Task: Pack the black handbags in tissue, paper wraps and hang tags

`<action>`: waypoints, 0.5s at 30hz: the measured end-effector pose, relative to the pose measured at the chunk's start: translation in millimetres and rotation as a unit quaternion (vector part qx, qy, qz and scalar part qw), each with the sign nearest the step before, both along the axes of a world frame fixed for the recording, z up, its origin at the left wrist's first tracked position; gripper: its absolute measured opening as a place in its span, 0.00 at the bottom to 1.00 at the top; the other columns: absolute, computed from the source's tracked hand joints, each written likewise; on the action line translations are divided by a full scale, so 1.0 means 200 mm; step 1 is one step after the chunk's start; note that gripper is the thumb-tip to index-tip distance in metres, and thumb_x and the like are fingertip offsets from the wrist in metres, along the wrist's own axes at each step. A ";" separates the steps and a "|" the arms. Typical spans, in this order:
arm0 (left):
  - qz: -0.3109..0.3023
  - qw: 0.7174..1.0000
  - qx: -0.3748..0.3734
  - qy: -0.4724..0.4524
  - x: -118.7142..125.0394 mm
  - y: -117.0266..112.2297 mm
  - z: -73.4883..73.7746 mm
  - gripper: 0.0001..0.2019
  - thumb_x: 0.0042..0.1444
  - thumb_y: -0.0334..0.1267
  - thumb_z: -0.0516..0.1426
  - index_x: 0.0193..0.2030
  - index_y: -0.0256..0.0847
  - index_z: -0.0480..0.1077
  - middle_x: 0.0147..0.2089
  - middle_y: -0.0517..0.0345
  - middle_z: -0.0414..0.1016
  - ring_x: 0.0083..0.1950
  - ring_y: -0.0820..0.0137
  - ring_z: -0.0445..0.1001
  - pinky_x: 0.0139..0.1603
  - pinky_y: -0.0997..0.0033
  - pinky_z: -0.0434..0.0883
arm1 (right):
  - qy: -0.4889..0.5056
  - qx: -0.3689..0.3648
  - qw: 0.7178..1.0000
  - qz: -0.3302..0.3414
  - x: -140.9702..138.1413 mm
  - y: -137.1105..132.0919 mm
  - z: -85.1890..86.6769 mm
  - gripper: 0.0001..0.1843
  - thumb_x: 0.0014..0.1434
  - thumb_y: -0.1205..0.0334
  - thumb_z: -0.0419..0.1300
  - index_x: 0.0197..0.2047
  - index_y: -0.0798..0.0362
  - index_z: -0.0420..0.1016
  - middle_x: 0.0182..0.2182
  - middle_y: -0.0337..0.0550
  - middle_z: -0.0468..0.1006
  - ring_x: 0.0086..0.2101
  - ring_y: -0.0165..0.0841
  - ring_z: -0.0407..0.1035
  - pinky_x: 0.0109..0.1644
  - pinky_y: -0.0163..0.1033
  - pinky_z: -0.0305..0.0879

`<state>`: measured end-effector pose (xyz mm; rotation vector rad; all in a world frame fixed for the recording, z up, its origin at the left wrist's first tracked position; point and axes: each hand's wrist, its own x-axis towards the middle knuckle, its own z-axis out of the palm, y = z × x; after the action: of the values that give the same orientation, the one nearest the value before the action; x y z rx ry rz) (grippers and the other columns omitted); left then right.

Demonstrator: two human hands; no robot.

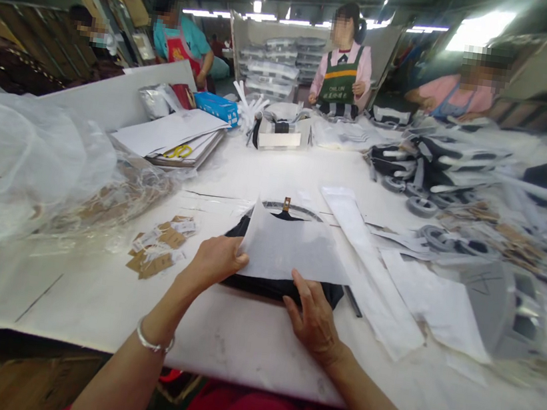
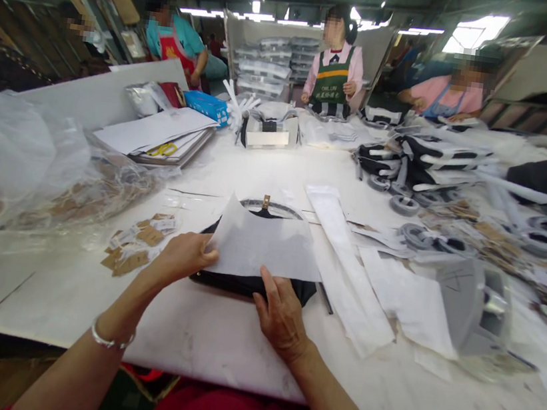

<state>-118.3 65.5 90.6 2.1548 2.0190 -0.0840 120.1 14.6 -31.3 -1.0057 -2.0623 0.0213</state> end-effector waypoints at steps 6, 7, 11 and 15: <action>-0.033 0.999 -0.014 -0.037 -0.05 0.07 -0.06 0.07 0.54 0.42 0.54 0.34 0.44 0.72 0.33 0.55 0.78 0.37 0.60 0.77 0.33 0.69 0.63 | -0.121 -0.055 0.989 -0.061 -0.03 -0.02 0.15 0.21 0.65 0.62 0.56 0.60 0.57 0.68 0.38 0.50 0.73 0.40 0.42 0.66 0.47 0.47 0.68; -0.032 0.999 -0.012 -0.040 -0.05 0.07 -0.07 0.07 0.54 0.41 0.54 0.34 0.44 0.72 0.33 0.54 0.78 0.37 0.60 0.77 0.34 0.69 0.63 | -0.148 -0.064 0.984 -0.079 -0.04 -0.02 0.19 0.18 0.64 0.62 0.58 0.57 0.56 0.71 0.37 0.50 0.74 0.39 0.42 0.66 0.44 0.46 0.67; -0.017 0.999 0.001 -0.050 -0.06 0.04 -0.13 0.09 0.57 0.43 0.53 0.37 0.45 0.73 0.36 0.53 0.79 0.40 0.58 0.77 0.35 0.68 0.64 | -0.259 -0.093 0.956 -0.106 -0.09 -0.01 0.34 0.08 0.58 0.61 0.65 0.42 0.52 0.78 0.33 0.48 0.75 0.36 0.42 0.68 0.40 0.46 0.61; 0.019 0.998 0.013 -0.063 -0.07 0.01 -0.16 0.12 0.58 0.48 0.54 0.42 0.44 0.71 0.38 0.51 0.79 0.42 0.57 0.77 0.39 0.66 0.66 | -0.337 -0.108 0.931 -0.090 -0.15 -0.01 0.41 0.06 0.58 0.73 0.60 0.33 0.56 0.79 0.28 0.48 0.77 0.30 0.40 0.70 0.40 0.47 0.60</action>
<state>-131.5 67.0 58.4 2.0785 2.0001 0.0828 90.4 12.6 51.5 -1.4892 -2.6101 -0.2269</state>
